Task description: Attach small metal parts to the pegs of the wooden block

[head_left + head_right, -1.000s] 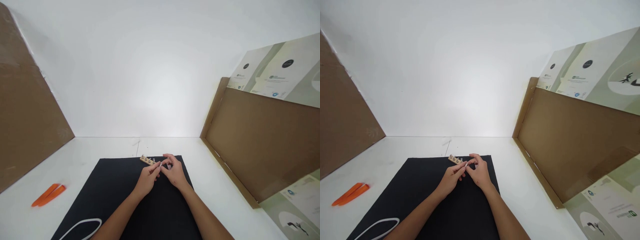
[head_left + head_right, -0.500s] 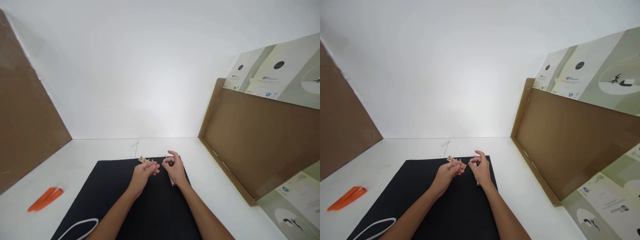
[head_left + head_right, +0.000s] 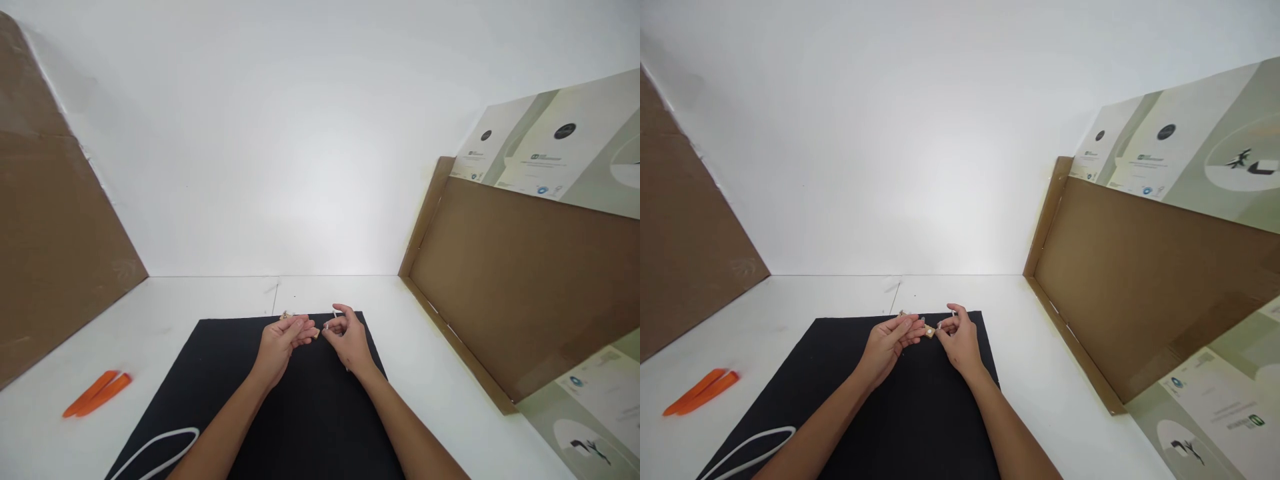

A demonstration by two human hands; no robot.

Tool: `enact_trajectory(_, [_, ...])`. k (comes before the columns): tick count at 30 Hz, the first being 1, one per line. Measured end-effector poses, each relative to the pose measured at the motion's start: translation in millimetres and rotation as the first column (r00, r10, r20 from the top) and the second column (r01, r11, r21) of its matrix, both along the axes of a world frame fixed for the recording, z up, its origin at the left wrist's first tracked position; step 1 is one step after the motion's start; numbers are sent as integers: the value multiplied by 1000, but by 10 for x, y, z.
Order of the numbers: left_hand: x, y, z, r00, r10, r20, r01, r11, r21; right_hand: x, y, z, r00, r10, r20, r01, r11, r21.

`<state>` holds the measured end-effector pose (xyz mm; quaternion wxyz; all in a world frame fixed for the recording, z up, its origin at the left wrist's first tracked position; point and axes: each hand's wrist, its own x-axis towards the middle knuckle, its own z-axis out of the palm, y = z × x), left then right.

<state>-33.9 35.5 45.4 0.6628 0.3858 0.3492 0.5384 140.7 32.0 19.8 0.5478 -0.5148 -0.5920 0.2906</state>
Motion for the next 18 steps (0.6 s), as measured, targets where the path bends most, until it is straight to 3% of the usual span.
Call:
enact_trajectory(7, [-56, 8, 40, 998, -12, 62, 10, 999, 41, -77, -20, -13, 995, 57, 77, -56, 998, -12])
enact_trajectory(9, [-79, 45, 4, 999, 45, 7, -45, 994, 99, -78, 3, -14, 988, 35, 150, -34, 999, -5])
enact_trajectory(11, [-113, 101, -53, 977, 191, -96, -169, 965, 202, -70, 37, -13, 980, 13, 200, -10, 1000, -18])
enact_trajectory(13, [-159, 166, -121, 885, 398, -240, -311, 891, 330, -62, 72, -9, 972, 10, 233, 1, 999, -45])
enact_trajectory(15, [-208, 220, -182, 731, 530, -430, -352, 832, 429, -59, 98, -1, 962, 23, 272, -3, 997, -73])
enact_trajectory(18, [-252, 258, -246, 483, 563, -671, -295, 826, 481, -68, 121, 13, 949, 26, 316, 4, 996, -94])
